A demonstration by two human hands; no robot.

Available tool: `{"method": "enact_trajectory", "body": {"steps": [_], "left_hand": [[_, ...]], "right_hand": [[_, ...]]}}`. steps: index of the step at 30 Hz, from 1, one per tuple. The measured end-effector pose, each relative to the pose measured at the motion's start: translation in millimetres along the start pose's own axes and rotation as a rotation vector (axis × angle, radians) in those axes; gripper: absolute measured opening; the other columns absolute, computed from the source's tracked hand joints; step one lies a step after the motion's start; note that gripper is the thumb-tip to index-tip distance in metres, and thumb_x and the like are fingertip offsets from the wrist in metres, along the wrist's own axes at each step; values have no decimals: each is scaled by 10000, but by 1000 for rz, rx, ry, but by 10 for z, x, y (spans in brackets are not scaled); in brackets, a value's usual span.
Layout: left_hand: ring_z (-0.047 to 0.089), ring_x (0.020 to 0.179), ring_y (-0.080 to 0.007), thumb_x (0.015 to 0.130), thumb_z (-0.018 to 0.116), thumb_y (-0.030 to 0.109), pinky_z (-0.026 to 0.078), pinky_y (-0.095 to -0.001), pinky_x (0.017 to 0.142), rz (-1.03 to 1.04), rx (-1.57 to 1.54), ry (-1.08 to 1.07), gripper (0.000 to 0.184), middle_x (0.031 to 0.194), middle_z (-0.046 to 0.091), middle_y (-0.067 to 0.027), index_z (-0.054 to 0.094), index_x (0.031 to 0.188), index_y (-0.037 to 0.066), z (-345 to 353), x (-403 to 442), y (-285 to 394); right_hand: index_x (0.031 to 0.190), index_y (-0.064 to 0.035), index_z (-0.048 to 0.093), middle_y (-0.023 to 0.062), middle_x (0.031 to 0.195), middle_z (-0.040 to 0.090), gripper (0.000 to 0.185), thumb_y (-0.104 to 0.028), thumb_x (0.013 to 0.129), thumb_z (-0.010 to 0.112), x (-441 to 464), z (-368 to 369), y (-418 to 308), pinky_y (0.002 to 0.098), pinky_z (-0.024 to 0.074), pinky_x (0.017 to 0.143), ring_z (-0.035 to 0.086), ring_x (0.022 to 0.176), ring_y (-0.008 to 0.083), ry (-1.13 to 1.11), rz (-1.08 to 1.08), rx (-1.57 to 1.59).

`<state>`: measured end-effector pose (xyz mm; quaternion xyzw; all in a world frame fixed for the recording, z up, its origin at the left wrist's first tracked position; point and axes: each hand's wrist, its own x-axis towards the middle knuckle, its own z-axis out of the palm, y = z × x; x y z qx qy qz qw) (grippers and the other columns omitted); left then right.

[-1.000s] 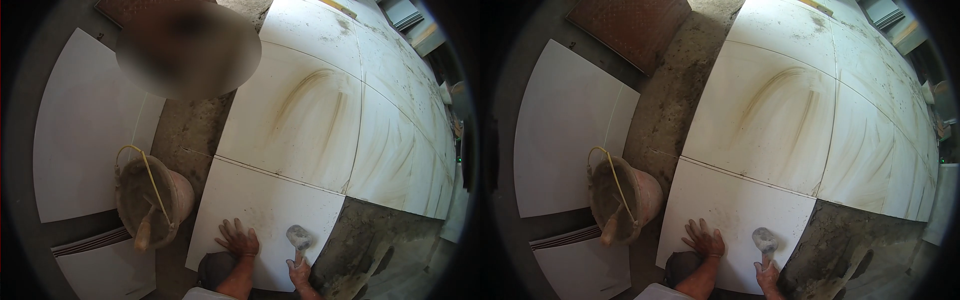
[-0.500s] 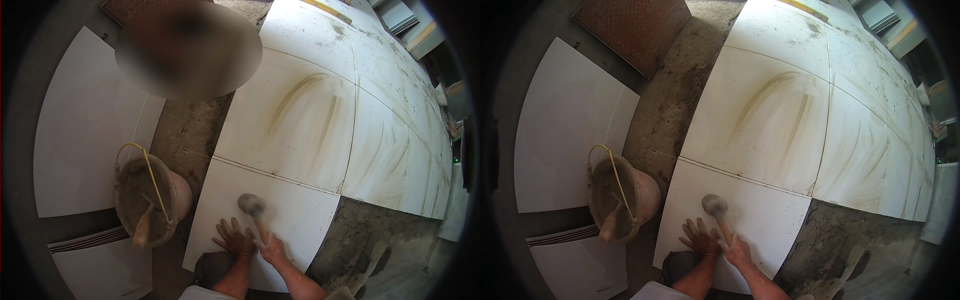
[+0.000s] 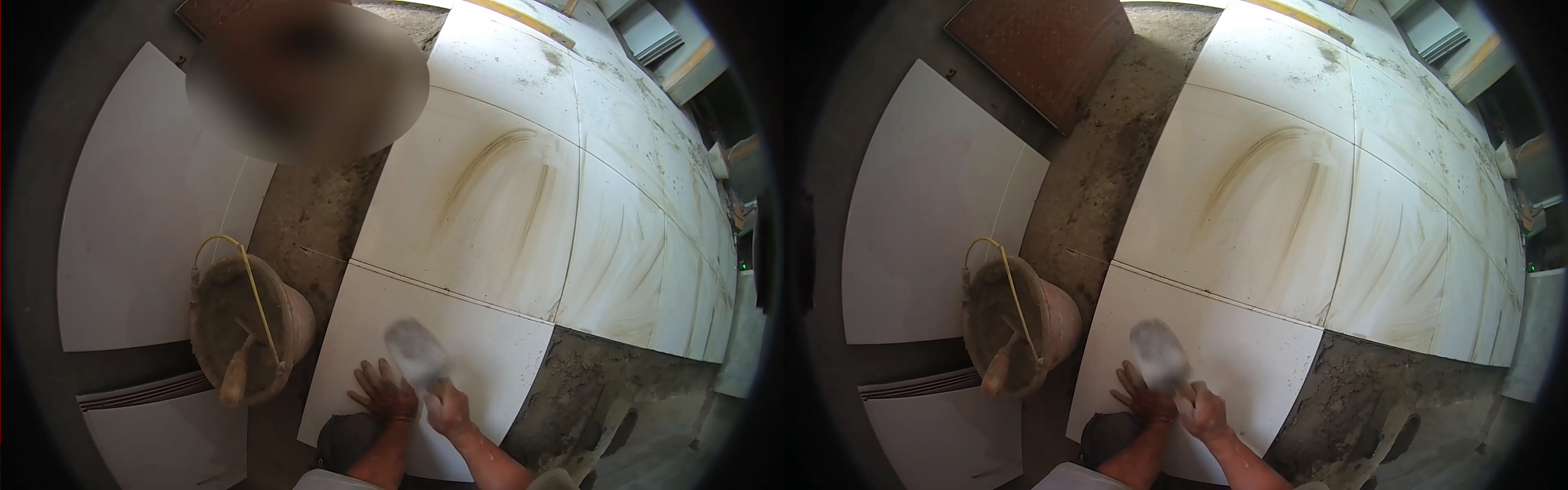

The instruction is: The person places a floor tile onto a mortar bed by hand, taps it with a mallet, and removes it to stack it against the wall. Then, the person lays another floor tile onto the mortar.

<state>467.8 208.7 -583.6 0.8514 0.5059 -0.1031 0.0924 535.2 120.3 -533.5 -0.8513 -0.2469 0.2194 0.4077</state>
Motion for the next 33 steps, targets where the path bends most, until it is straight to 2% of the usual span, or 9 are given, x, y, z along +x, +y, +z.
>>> {"method": "enact_trajectory", "body": {"steps": [3,8,10,12,13,15,20,27,33], "left_hand": [[173,1348,-372,754,609,411,108,-694,1000,11,34,-14,703,1429,221,-150,324,1342,154,129,-83,-52],[308,1298,-354,810,558,361,196,-666,1000,46,200,283,626,1361,335,-129,326,1344,130,441,-62,-104],[350,1274,-352,810,557,356,209,-656,1008,-11,203,143,613,1347,360,-123,341,1325,104,437,-52,-99],[306,1304,-352,812,545,373,186,-662,1012,-361,-1221,-25,623,1394,315,-128,333,1328,95,794,-11,-265],[306,1304,-352,812,545,373,186,-662,1012,-363,-1219,-28,623,1394,315,-128,333,1328,95,733,-44,-256],[264,1328,-352,823,520,397,178,-659,1009,85,235,80,628,1429,272,-136,316,1334,95,432,-102,-193],[209,1354,-344,830,504,423,149,-661,1013,68,148,174,630,1443,249,-134,297,1351,135,451,-164,-234],[183,1365,-334,833,507,422,135,-661,1019,35,135,72,645,1451,234,-129,268,1375,165,174,-118,-38],[152,1376,-325,836,507,420,122,-655,1027,-2,111,-12,659,1463,208,-123,245,1390,177,134,37,9]], "right_hand": [[809,-14,547,199,712,597,233,-237,841,608,147,160,56,446,465,497,583,602,401,-110,228,-169],[824,-17,548,209,673,592,328,-341,842,600,240,-207,-593,422,477,502,607,639,384,-120,5,-66],[828,-21,547,216,678,592,328,-344,842,599,213,-263,-704,418,484,513,609,653,387,-17,-55,35],[836,-12,541,225,685,592,323,-331,850,588,164,-226,-614,437,486,536,602,660,402,54,-214,145],[836,-12,541,225,685,592,323,-331,850,588,104,-127,-440,437,486,536,602,660,402,53,-210,144],[832,0,531,235,690,589,344,-340,868,564,-7,92,-47,460,477,546,598,657,416,-130,119,-69],[816,3,515,244,670,574,376,-365,889,540,20,-87,-344,469,461,533,583,630,433,-163,212,37],[878,1,531,231,698,590,374,-371,898,505,108,-170,-577,462,481,548,590,630,426,22,-241,152],[870,4,534,222,725,603,352,-347,890,515,70,68,-86,466,485,547,598,630,416,-212,154,-178]]}}
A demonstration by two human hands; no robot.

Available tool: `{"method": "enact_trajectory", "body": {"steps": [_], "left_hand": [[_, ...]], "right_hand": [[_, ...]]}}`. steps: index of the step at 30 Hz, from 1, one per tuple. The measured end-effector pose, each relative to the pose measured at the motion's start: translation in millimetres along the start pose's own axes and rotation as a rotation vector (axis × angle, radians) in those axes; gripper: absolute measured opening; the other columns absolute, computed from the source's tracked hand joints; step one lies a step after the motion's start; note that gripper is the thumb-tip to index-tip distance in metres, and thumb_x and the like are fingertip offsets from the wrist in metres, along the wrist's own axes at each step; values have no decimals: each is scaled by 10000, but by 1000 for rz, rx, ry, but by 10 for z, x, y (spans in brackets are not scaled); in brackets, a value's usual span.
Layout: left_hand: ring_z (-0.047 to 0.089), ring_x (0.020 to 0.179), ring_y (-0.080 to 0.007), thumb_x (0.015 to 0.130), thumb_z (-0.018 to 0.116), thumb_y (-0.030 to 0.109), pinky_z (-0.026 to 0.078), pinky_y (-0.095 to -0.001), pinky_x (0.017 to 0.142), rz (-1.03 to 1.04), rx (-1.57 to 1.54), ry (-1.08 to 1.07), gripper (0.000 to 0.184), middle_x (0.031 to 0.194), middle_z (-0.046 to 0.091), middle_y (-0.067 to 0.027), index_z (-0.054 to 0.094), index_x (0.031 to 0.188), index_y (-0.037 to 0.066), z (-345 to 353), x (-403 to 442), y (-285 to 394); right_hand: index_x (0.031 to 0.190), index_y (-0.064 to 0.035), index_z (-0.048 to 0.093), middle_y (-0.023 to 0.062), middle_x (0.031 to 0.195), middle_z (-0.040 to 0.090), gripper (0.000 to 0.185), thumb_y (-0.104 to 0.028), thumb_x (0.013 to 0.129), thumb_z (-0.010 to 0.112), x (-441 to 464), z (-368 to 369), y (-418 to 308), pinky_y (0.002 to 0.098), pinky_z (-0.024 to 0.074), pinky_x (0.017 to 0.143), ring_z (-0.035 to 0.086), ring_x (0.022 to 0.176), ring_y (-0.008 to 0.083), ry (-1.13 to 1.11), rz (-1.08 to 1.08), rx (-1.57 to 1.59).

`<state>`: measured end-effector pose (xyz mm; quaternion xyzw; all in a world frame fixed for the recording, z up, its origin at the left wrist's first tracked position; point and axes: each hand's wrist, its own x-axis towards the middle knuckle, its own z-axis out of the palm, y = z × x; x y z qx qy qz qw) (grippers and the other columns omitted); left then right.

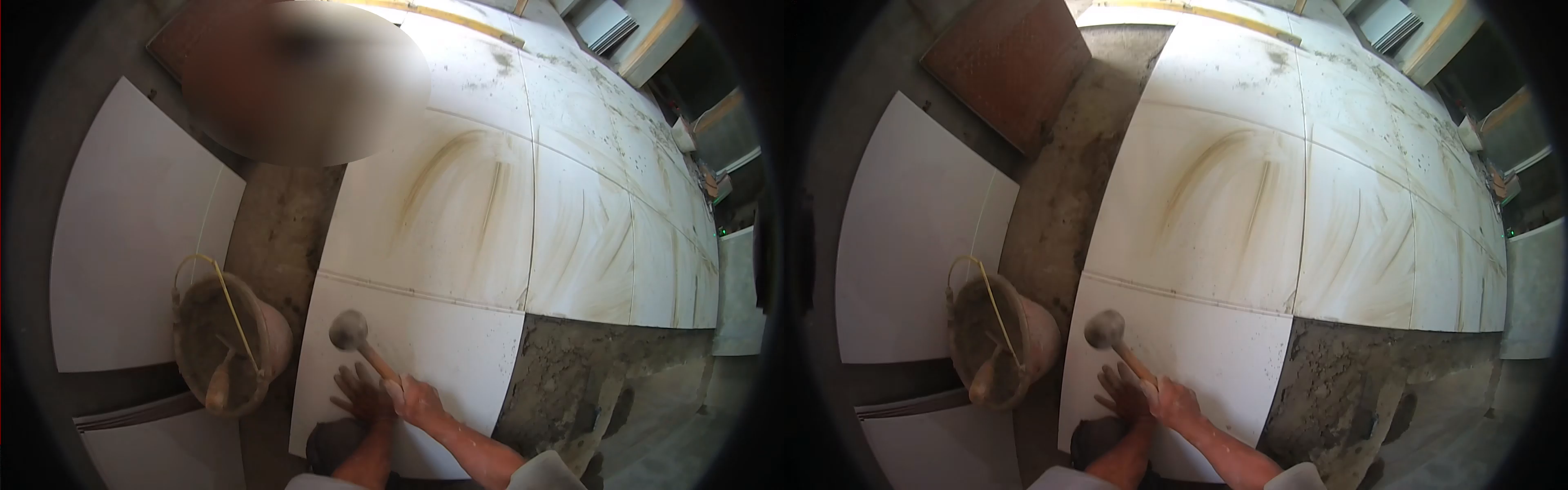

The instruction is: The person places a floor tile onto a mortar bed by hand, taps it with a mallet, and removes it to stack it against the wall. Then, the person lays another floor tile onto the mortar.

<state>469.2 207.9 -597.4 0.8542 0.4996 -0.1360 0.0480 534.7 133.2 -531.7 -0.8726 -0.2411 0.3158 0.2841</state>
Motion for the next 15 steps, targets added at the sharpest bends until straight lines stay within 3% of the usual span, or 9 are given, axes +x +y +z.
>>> {"method": "enact_trajectory", "body": {"steps": [3,5,9,11,13,15], "left_hand": [[122,1384,-314,817,525,442,98,-646,1040,73,172,168,716,1474,182,-121,212,1408,187,532,-18,-123],[117,1386,-313,817,523,440,97,-648,1039,42,150,71,711,1475,182,-122,218,1407,187,406,-123,-156],[106,1390,-310,817,520,435,96,-652,1037,-7,101,-75,701,1475,181,-123,229,1405,187,1,-54,-105],[100,1391,-309,818,519,433,96,-654,1036,-24,64,-148,696,1476,181,-124,235,1404,187,-152,-44,-50],[97,1392,-308,818,518,432,96,-655,1036,-33,32,-176,694,1476,181,-124,238,1404,188,-78,-18,-15],[101,1392,-304,810,544,399,90,-663,1031,46,14,105,669,1472,195,-125,291,1387,176,240,-109,-126]], "right_hand": [[845,-5,528,222,730,602,333,-336,883,529,56,-284,-357,463,484,558,605,651,407,2,-27,25],[838,-1,525,232,723,592,341,-340,874,543,-67,-441,-636,466,479,564,600,666,418,153,-248,255],[820,-5,524,225,709,613,352,-351,873,559,-3,-406,-655,427,500,537,630,643,373,249,-434,305],[847,20,528,239,709,584,387,-366,866,554,-31,59,-67,467,475,560,586,659,442,23,-98,130],[850,19,529,236,697,583,389,-370,869,549,-60,91,12,467,473,557,586,652,440,-1,-31,114],[853,17,530,234,685,582,391,-374,871,545,-91,57,-27,468,471,554,586,645,438,-51,40,106]]}}
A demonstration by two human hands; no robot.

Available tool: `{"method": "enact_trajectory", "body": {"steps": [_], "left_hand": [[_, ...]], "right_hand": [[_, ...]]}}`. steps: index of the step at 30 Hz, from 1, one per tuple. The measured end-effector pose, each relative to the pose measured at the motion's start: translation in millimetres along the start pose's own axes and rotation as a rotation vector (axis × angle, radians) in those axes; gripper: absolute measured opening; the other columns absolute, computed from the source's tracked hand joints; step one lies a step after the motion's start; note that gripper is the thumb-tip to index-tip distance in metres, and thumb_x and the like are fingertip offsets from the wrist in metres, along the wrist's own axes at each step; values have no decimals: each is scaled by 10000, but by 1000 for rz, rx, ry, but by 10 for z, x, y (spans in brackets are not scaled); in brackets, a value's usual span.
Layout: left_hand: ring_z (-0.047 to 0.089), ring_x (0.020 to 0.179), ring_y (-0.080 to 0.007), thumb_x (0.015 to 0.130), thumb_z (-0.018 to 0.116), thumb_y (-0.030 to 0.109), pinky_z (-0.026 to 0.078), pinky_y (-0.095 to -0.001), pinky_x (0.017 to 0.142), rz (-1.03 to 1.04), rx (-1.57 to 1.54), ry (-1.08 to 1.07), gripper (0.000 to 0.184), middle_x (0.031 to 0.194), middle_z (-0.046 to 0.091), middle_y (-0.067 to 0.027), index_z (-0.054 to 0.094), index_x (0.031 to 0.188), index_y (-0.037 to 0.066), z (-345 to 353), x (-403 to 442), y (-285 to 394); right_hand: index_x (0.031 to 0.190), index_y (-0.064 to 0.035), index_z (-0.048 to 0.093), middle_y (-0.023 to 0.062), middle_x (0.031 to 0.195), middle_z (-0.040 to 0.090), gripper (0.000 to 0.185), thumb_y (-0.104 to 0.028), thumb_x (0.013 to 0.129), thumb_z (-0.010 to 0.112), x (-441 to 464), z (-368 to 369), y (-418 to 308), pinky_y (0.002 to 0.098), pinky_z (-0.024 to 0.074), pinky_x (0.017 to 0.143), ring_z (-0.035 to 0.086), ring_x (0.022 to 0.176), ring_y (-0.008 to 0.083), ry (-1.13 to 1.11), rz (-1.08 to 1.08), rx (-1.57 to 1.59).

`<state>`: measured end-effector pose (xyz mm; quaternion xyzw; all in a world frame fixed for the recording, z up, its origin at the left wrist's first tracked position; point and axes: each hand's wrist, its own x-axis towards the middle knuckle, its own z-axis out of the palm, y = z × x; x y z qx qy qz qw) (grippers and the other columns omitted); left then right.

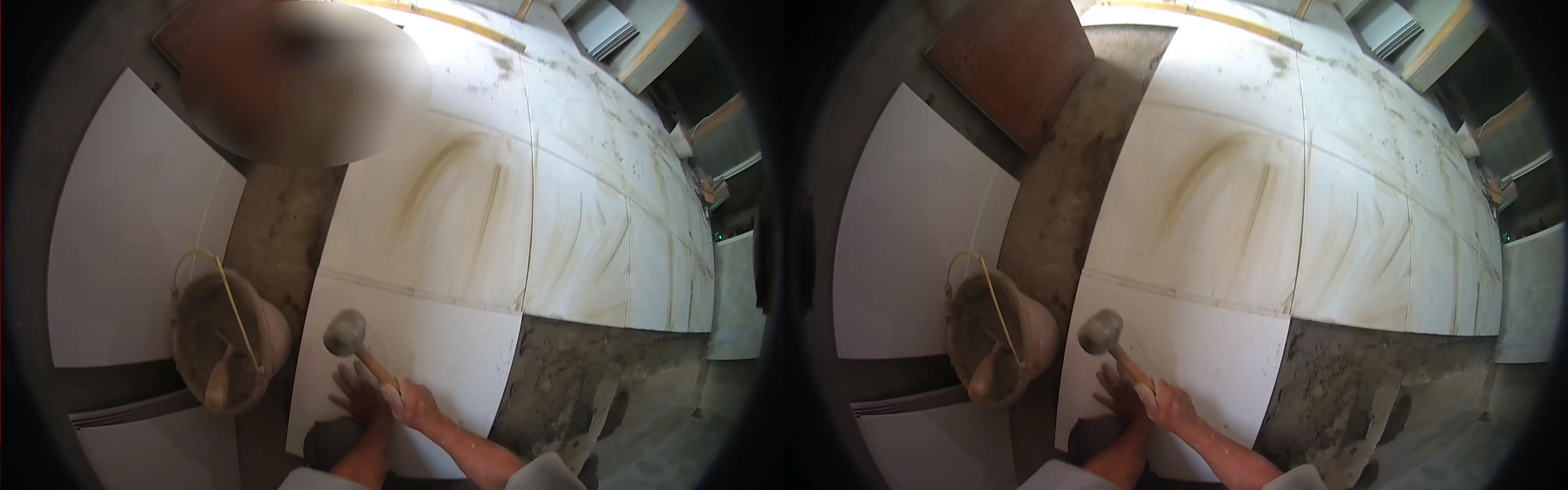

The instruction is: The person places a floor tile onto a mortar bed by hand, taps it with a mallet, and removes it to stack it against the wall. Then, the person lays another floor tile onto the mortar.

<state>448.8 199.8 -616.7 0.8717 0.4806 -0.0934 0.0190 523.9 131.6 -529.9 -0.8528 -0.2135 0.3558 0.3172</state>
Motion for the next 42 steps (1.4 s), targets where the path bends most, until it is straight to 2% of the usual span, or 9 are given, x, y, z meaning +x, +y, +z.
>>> {"method": "enact_trajectory", "body": {"steps": [5,8,12,20,22,24,30,37,42], "left_hand": [[124,1384,-318,832,512,394,100,-672,1022,-49,-23,-41,640,1466,209,-130,289,1387,166,67,-70,-8],[181,1369,-326,851,489,400,146,-658,1022,39,123,15,629,1463,227,-124,273,1386,151,141,-46,-68],[167,1370,-335,812,516,424,126,-689,1017,5,-55,-1,641,1410,295,-152,333,1355,135,-203,39,53],[181,1365,-339,795,536,451,112,-674,1025,47,154,96,700,1442,244,-135,283,1376,154,464,-85,-128],[188,1362,-340,788,544,452,111,-673,1025,104,242,210,701,1440,251,-133,295,1373,159,324,-80,-112],[189,1362,-333,805,527,443,106,-674,1028,-4,-41,-73,661,1441,252,-132,313,1367,169,-133,22,21],[324,1284,-348,804,536,409,171,-664,1014,23,56,94,620,1276,435,-140,351,1334,146,106,-125,-41],[187,1379,-267,898,417,422,155,-630,1037,115,115,241,645,1478,210,-101,201,1420,110,127,-104,24],[152,1384,-302,893,415,450,129,-628,1044,67,166,107,621,1466,218,-122,235,1405,147,222,-121,5]], "right_hand": [[1064,38,545,264,738,606,456,-383,889,515,-68,-575,-922,438,507,543,624,645,390,253,-494,232],[995,13,562,246,702,606,402,-372,887,520,62,22,-38,435,504,521,616,604,389,294,-515,14],[817,4,505,234,612,565,410,-400,880,527,153,-79,-52,477,459,498,575,573,433,48,-17,-38],[854,-5,525,211,591,546,424,-426,891,500,74,-153,-227,451,460,507,580,580,415,250,-462,124],[889,4,543,226,625,561,426,-419,893,494,28,-7,84,466,465,530,588,609,418,171,-254,106],[913,6,551,241,657,573,432,-421,892,492,56,50,221,481,469,559,595,641,424,-10,26,-84],[914,-1,545,231,707,598,437,-434,885,497,-125,-355,-432,486,474,601,601,684,428,126,-170,220],[873,-36,521,225,679,584,399,-435,876,527,-173,-117,164,491,455,581,585,658,428,102,138,27],[1035,28,542,244,798,625,468,-417,897,510,-299,-336,-148,428,503,641,617,737,405,91,-70,294]]}}
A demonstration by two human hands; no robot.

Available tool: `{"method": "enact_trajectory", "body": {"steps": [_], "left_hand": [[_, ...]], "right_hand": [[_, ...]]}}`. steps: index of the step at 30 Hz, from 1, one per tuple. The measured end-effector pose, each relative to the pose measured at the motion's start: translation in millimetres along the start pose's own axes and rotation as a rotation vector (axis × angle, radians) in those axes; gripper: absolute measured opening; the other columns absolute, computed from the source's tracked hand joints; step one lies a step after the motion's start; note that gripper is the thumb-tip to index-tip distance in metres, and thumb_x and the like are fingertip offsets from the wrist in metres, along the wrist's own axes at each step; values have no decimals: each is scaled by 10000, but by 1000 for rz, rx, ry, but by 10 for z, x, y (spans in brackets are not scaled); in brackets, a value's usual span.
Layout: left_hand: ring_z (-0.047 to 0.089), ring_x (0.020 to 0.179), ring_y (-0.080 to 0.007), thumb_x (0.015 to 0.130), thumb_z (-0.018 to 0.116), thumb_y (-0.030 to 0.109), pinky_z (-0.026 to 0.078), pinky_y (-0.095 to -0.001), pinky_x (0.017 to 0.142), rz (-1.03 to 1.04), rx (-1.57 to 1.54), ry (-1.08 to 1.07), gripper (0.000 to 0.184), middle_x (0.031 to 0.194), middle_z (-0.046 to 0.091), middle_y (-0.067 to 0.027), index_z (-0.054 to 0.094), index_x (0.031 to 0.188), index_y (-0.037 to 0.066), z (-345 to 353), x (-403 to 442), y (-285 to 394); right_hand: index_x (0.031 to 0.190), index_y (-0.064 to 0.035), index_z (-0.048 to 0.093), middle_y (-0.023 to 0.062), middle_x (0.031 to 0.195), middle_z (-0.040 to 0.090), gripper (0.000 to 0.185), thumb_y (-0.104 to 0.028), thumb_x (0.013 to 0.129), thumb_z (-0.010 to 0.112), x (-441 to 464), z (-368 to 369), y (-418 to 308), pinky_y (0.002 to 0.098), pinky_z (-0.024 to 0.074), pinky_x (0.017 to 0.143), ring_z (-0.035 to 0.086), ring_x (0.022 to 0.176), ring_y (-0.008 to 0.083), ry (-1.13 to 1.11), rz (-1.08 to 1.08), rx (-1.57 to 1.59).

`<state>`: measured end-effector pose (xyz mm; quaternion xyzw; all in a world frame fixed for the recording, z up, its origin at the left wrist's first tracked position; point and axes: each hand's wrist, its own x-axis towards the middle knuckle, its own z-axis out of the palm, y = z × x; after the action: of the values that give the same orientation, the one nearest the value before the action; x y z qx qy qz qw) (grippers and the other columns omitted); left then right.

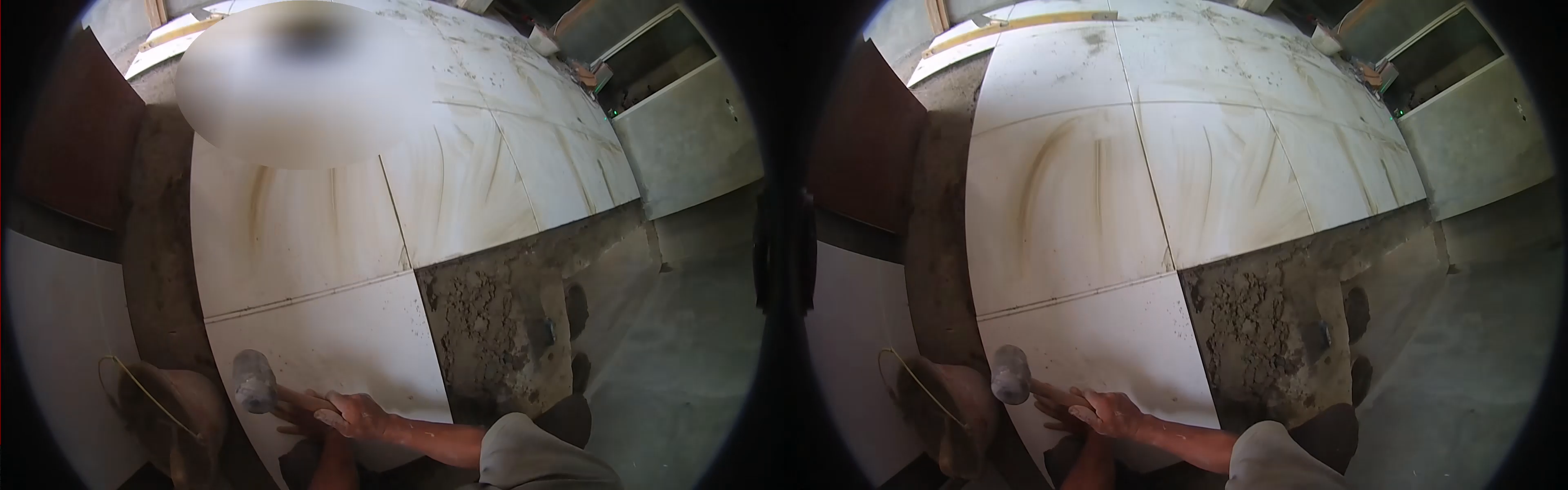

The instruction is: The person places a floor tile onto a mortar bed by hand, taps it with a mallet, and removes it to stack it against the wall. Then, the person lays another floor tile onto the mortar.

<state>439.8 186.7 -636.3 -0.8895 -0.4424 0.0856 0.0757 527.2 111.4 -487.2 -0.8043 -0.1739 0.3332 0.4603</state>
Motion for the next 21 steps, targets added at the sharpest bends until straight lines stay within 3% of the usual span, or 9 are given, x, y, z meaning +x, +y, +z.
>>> {"method": "enact_trajectory", "body": {"steps": [8,10,11,14,16,21], "left_hand": [[122,1389,-299,904,409,425,115,-626,1048,-60,-53,-104,613,1482,167,-123,209,1418,157,-268,112,65],[114,1391,-298,906,407,418,111,-625,1049,-77,-66,-128,612,1486,154,-123,202,1421,159,-331,145,74],[111,1391,-298,908,406,415,109,-625,1050,-87,-73,-141,611,1488,148,-124,199,1422,160,-361,146,74],[103,1393,-297,910,405,409,106,-624,1051,-100,-95,-161,609,1492,135,-124,192,1426,163,-430,121,85],[98,1393,-293,907,425,389,112,-623,1050,-90,-116,-88,620,1507,69,-116,187,1428,153,-398,109,82],[104,1391,-301,896,427,409,98,-649,1035,-74,-182,-59,635,1507,99,-106,194,1427,151,-394,171,143]], "right_hand": [[1106,29,545,218,755,618,496,-415,886,531,-201,-281,-202,386,488,615,624,698,379,31,-46,211],[895,-3,557,127,714,579,379,-382,875,562,-237,-225,69,319,456,550,568,567,236,205,-138,149],[915,-12,561,129,713,582,382,-393,878,557,-225,-192,183,327,454,551,571,573,240,326,-195,171],[876,-5,541,152,631,551,360,-363,903,519,-289,180,1061,371,445,547,546,552,321,266,367,-52],[864,-4,536,157,614,542,359,-359,909,509,-268,-84,769,377,440,544,542,551,333,238,275,4],[872,2,548,145,618,546,370,-365,902,513,-271,-403,191,365,445,556,563,569,305,245,84,120]]}}
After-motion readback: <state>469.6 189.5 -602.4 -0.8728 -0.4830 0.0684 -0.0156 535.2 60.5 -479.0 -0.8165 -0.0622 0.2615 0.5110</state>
